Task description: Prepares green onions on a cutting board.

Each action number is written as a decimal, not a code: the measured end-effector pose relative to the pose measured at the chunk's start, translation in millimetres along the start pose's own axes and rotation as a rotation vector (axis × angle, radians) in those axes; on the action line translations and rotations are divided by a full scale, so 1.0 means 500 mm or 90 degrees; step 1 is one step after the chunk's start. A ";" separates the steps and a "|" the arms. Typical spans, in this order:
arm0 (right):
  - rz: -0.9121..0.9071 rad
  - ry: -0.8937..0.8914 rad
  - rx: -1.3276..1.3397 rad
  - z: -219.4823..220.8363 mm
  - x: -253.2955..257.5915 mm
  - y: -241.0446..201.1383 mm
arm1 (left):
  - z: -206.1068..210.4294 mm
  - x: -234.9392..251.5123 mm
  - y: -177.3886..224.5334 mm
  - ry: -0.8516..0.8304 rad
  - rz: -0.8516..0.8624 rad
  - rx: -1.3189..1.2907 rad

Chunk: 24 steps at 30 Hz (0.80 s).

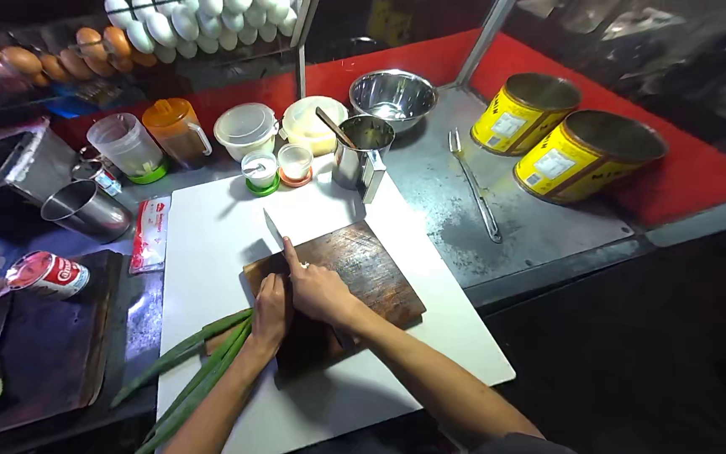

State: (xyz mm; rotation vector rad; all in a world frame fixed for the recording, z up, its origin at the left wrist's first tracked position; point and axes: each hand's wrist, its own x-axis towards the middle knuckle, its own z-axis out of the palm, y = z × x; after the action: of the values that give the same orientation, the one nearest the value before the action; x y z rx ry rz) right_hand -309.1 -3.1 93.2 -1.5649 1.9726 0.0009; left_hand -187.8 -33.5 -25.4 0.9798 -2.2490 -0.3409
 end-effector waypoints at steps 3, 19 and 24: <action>-0.028 -0.050 -0.001 -0.041 0.023 0.017 | -0.001 -0.009 -0.039 -0.009 0.136 -0.018; 0.019 0.010 0.049 0.014 0.024 0.035 | 0.000 -0.013 -0.023 0.003 0.094 0.062; -0.003 -0.028 -0.021 -0.001 -0.029 0.052 | -0.017 -0.038 -0.072 -0.084 0.150 -0.053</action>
State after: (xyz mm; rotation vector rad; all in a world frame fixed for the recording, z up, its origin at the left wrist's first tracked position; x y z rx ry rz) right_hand -331.0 17.1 90.8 -1.5772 1.9439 0.0667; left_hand -152.4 -44.0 -44.6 0.6582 -2.4183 -0.4006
